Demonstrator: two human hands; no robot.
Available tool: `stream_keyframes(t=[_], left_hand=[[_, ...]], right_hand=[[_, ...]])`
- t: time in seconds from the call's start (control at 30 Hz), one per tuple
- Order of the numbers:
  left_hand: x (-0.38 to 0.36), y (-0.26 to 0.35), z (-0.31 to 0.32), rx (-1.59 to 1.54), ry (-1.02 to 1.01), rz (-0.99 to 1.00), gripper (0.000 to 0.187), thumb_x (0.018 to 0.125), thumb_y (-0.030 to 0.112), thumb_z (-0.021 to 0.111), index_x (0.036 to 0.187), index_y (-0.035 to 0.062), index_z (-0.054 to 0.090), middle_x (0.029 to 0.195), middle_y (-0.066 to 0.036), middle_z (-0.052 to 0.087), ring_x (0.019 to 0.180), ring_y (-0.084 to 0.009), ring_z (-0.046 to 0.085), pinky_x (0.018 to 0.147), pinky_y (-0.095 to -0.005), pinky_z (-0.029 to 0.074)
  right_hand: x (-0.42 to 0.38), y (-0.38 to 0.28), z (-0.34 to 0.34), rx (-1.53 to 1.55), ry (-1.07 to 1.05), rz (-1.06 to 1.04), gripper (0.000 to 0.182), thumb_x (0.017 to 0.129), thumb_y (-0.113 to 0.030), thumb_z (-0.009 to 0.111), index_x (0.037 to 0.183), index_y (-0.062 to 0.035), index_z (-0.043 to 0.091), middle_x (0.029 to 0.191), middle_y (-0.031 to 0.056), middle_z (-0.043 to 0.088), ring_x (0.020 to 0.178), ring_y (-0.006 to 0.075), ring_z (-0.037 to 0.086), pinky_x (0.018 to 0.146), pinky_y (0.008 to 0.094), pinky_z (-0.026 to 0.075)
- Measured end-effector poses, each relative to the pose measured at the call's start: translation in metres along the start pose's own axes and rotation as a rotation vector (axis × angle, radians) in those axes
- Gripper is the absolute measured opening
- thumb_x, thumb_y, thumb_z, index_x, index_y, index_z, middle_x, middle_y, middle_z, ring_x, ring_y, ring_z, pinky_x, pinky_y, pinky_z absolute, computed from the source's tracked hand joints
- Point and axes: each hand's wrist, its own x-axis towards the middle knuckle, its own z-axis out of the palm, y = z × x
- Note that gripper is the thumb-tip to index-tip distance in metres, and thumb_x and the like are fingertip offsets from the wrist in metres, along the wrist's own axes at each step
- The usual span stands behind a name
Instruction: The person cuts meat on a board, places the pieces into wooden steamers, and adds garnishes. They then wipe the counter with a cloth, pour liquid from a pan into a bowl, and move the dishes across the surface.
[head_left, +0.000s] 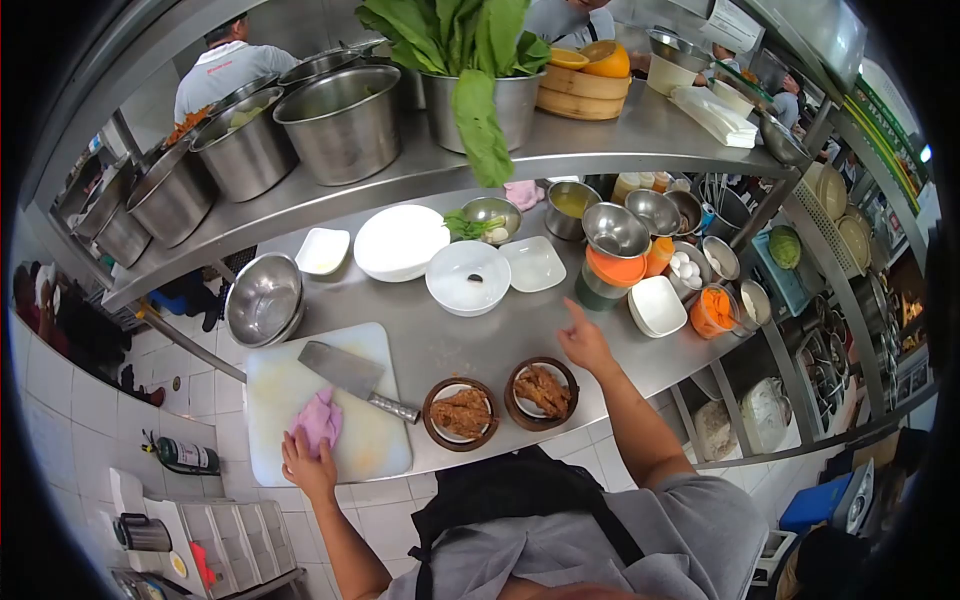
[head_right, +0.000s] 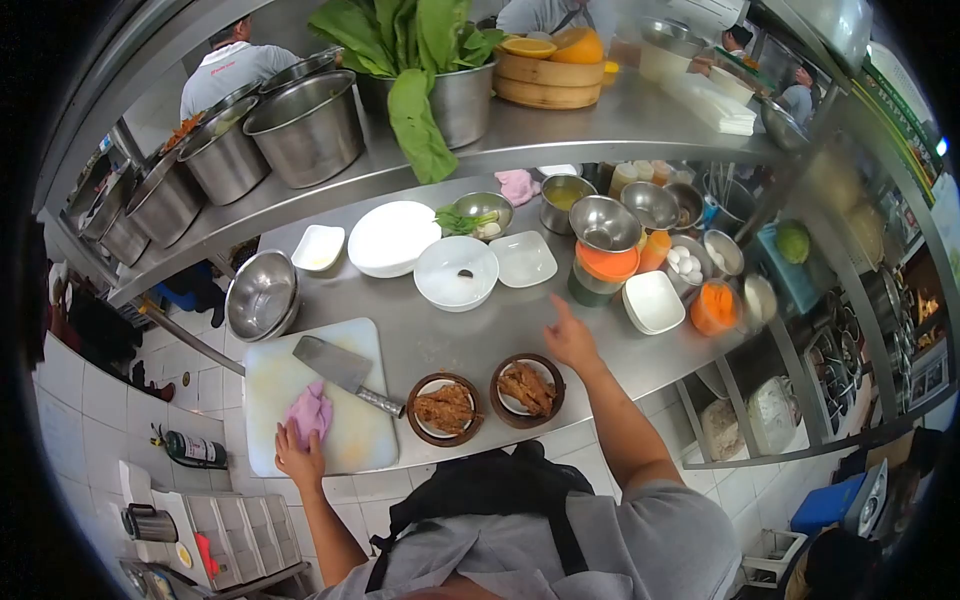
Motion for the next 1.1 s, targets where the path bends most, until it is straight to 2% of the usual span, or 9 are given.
stream_keyframes(t=[0.23,0.4,0.6,0.73,0.8,0.87,0.9,1.03,1.1], left_hand=[[0.005,-0.005,0.017,0.047,-0.135,0.009,0.082,0.093,0.045,0.064,0.161,0.0118,0.032,0.168,-0.02,0.023,0.153,-0.0428,0.023,0.117,-0.0712,0.013],[0.014,0.0,-0.005,0.059,-0.286,0.008,0.102,0.083,0.054,0.074,0.163,0.0124,0.026,0.169,-0.023,0.019,0.154,-0.0429,0.02,0.12,-0.0698,0.002],[0.013,0.001,-0.01,0.079,-0.411,-0.025,0.119,0.078,0.06,0.077,0.166,0.0131,0.013,0.171,-0.023,0.009,0.157,-0.043,0.012,0.12,-0.0693,-0.001],[0.02,0.004,0.002,0.111,-0.423,-0.077,0.127,0.073,0.065,0.079,0.166,0.0129,0.01,0.171,-0.023,0.008,0.158,-0.0427,0.01,0.12,-0.0692,-0.002],[0.022,-0.018,0.015,0.129,-0.456,-0.045,0.135,0.067,0.07,0.081,0.166,0.0131,0.01,0.171,-0.024,0.008,0.158,-0.0421,0.009,0.12,-0.0696,-0.003],[0.02,0.019,-0.01,0.226,-0.559,-0.107,0.144,0.065,0.071,0.083,0.165,0.005,0.003,0.17,-0.028,0.006,0.158,-0.0426,0.009,0.12,-0.0709,0.005],[0.016,0.03,-0.02,0.243,-0.566,-0.13,0.144,0.065,0.071,0.083,0.165,0.005,0.003,0.17,-0.028,0.006,0.158,-0.0426,0.009,0.12,-0.0709,0.005],[0.018,0.054,-0.029,0.382,-0.702,-0.066,0.155,0.058,0.073,0.086,0.165,0.0054,-0.004,0.17,-0.027,0.006,0.157,-0.0452,0.008,0.121,-0.0698,0.007],[0.025,0.052,-0.021,0.444,-0.73,-0.093,0.152,0.057,0.07,0.089,0.165,0.0081,0.001,0.17,-0.026,0.007,0.157,-0.0456,0.009,0.122,-0.0668,0.01]], right_hand=[[-0.077,0.008,-0.031,-0.056,0.13,0.152,0.063,0.09,-0.019,0.069,0.147,-0.0108,0.045,0.085,0.0203,0.074,0.084,0.0419,0.072,0.079,0.0496,0.056],[-0.1,0.016,-0.039,-0.077,0.156,0.197,0.061,0.09,-0.019,0.069,0.145,-0.0104,0.046,0.085,0.0185,0.075,0.085,0.0416,0.072,0.08,0.049,0.056],[-0.097,0.034,-0.038,-0.025,0.077,0.204,0.057,0.09,-0.019,0.069,0.143,-0.0107,0.048,0.088,0.019,0.075,0.086,0.0417,0.072,0.081,0.0485,0.056],[-0.089,0.06,-0.054,-0.022,0.034,0.168,0.059,0.091,-0.021,0.068,0.145,-0.0115,0.048,0.093,0.0181,0.076,0.09,0.042,0.072,0.083,0.0502,0.056],[-0.092,0.075,-0.057,0.008,0.018,0.139,0.058,0.091,-0.022,0.067,0.145,-0.012,0.048,0.092,0.0191,0.075,0.089,0.0429,0.071,0.082,0.0508,0.055],[-0.091,0.086,-0.058,0.04,-0.022,0.11,0.057,0.091,-0.022,0.067,0.145,-0.0119,0.048,0.091,0.0196,0.075,0.088,0.0436,0.071,0.081,0.0511,0.055],[-0.089,0.091,-0.06,0.06,-0.021,0.081,0.057,0.092,-0.023,0.067,0.145,-0.0118,0.049,0.09,0.0202,0.075,0.087,0.0443,0.07,0.081,0.0515,0.055],[-0.04,0.082,-0.049,0.039,-0.178,-0.058,0.07,0.093,-0.024,0.066,0.154,-0.0126,0.034,0.097,0.0227,0.074,0.093,0.045,0.07,0.085,0.0524,0.055],[0.006,0.06,-0.036,0.011,-0.241,-0.103,0.075,0.093,-0.027,0.065,0.158,-0.0137,0.029,0.102,0.0237,0.074,0.096,0.0438,0.07,0.088,0.052,0.055]])
